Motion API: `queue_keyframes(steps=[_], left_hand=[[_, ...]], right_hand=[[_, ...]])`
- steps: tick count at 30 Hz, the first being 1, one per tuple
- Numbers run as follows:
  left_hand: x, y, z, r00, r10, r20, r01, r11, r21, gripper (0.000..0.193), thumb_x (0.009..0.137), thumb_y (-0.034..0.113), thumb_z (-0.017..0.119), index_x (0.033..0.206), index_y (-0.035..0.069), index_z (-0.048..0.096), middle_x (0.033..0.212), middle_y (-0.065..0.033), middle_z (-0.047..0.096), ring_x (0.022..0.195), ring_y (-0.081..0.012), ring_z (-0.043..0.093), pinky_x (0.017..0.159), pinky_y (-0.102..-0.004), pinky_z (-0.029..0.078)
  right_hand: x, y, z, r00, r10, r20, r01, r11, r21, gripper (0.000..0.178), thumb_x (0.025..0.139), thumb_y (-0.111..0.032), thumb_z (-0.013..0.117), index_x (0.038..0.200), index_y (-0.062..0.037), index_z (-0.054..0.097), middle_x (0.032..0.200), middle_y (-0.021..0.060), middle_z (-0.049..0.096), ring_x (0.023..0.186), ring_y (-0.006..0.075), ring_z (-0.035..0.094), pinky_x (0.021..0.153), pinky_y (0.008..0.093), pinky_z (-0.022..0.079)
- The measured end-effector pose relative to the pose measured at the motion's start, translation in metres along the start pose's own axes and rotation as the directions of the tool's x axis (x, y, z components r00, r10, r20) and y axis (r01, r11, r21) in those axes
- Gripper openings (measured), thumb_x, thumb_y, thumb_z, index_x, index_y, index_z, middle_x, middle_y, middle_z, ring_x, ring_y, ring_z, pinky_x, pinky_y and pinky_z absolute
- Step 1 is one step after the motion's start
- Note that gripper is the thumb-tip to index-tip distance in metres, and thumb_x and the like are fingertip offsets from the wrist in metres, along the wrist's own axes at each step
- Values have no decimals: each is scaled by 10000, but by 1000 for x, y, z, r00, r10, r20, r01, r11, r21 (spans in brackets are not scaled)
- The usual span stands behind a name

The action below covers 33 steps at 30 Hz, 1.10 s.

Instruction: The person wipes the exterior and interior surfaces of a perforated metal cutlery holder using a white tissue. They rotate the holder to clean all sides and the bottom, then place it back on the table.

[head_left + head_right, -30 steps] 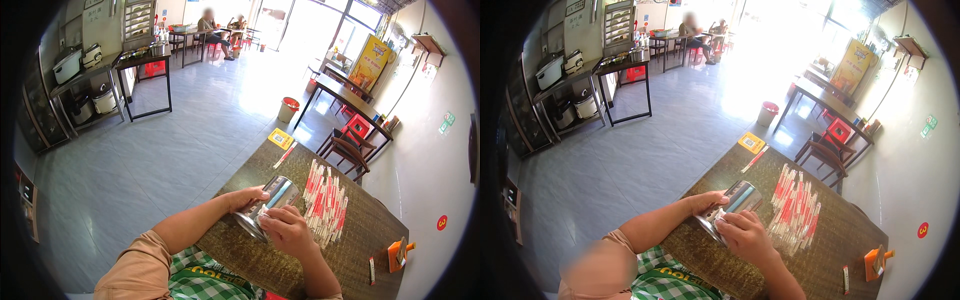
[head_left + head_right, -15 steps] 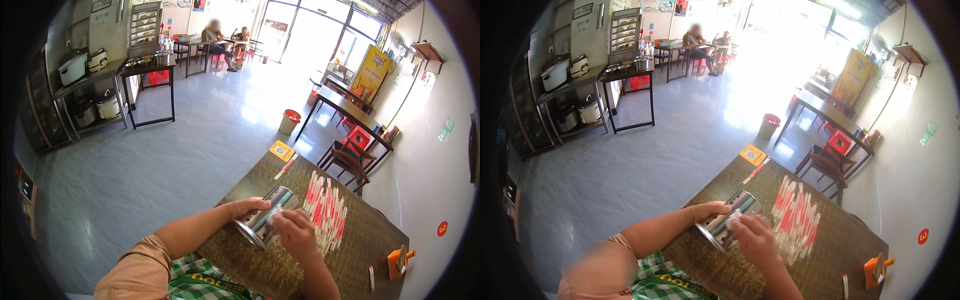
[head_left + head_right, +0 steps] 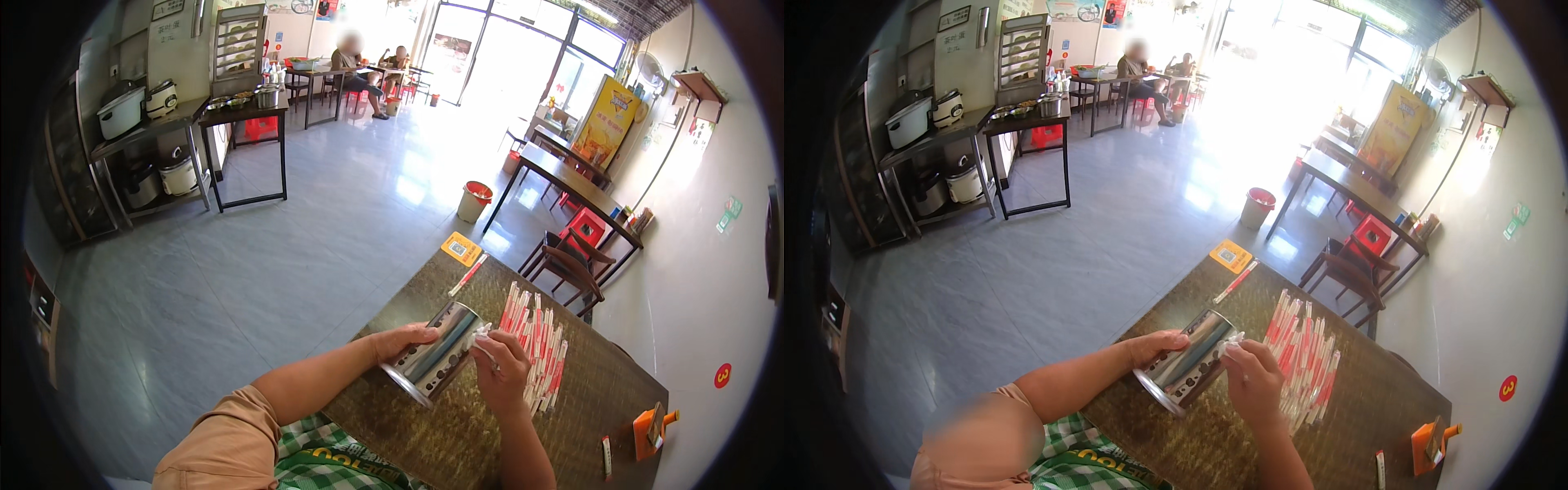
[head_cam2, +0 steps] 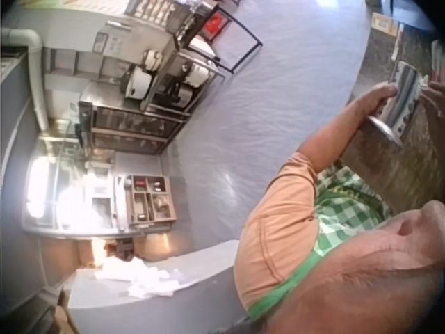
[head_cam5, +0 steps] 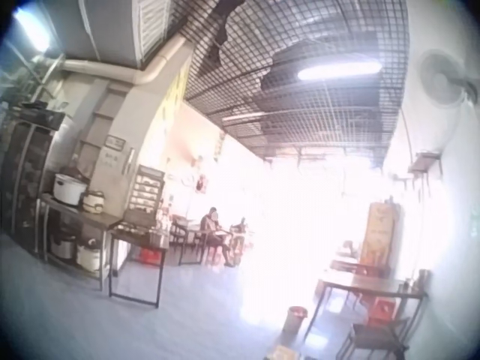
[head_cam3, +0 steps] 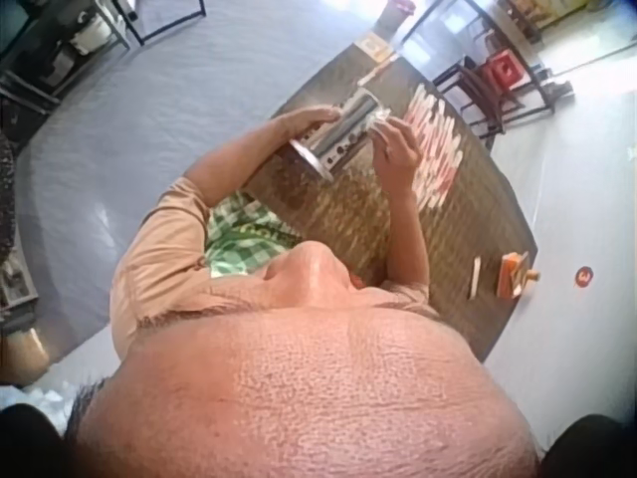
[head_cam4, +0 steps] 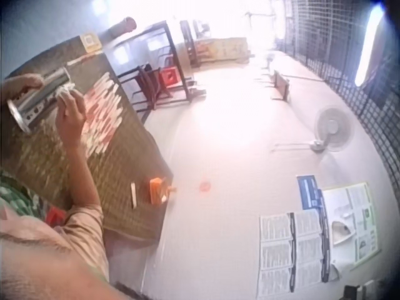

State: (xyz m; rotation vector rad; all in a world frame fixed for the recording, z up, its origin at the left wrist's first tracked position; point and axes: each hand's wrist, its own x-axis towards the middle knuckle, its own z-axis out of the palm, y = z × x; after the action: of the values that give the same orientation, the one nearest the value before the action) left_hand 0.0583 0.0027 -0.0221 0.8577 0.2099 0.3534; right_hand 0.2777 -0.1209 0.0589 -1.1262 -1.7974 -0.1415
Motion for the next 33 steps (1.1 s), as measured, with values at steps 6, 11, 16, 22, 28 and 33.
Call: queue_keyframes(steps=[6, 11, 16, 22, 28, 33], left_hand=[[0, 1, -5, 999, -31, -17, 31, 999, 12, 694, 974, 567, 770, 1368, 14, 629, 1167, -126, 777, 972, -191, 787, 855, -361, 666], [1, 0, -6, 999, -10, -42, 12, 998, 54, 679, 975, 601, 759, 1307, 14, 677, 1106, -130, 791, 949, -200, 791, 833, -364, 666], [2, 0, -12, 994, -107, -35, 108, 994, 4, 726, 944, 603, 776, 1349, 10, 666, 1149, -163, 779, 955, -243, 793, 861, -398, 673], [-6, 8, 2, 982, -181, -59, 171, 974, -148, 746, 936, 566, 754, 1398, -10, 651, 1173, -208, 775, 987, -300, 795, 890, -436, 677], [-4, 3, -6, 986, -158, -45, 147, 971, -188, 702, 971, 540, 716, 1370, -36, 663, 1184, -209, 784, 955, -278, 805, 872, -411, 684], [-3, -2, -12, 995, -83, -59, 70, 977, -201, 700, 991, 558, 703, 1367, -31, 669, 1194, -204, 785, 974, -285, 803, 878, -417, 681]], right_hand=[[0, -12, 7, 998, -36, 53, 33, 998, 58, 244, 867, 28, 873, 1085, -29, 778, 1052, 139, 733, 925, 296, 757, 790, 375, 606], [-1, -18, 9, 997, -52, 55, 49, 998, 50, 229, 901, 12, 838, 1114, -28, 762, 1061, 155, 725, 910, 331, 754, 763, 402, 618], [-2, -17, 11, 996, -82, 41, 81, 996, 27, 231, 905, 3, 837, 1122, -30, 761, 1055, 149, 727, 897, 313, 751, 736, 402, 617], [-4, -21, 11, 988, -134, 79, 133, 991, 21, 206, 927, -20, 822, 1123, -38, 765, 1051, 133, 733, 870, 296, 747, 725, 387, 615], [-1, -20, 6, 986, -116, 122, 111, 993, 48, 217, 895, -4, 856, 1094, -44, 778, 1024, 132, 742, 873, 283, 768, 729, 367, 629], [-2, -34, 16, 953, -240, 187, 202, 958, 201, 247, 871, -21, 860, 1105, -57, 794, 1013, 115, 745, 863, 269, 760, 751, 395, 633]])
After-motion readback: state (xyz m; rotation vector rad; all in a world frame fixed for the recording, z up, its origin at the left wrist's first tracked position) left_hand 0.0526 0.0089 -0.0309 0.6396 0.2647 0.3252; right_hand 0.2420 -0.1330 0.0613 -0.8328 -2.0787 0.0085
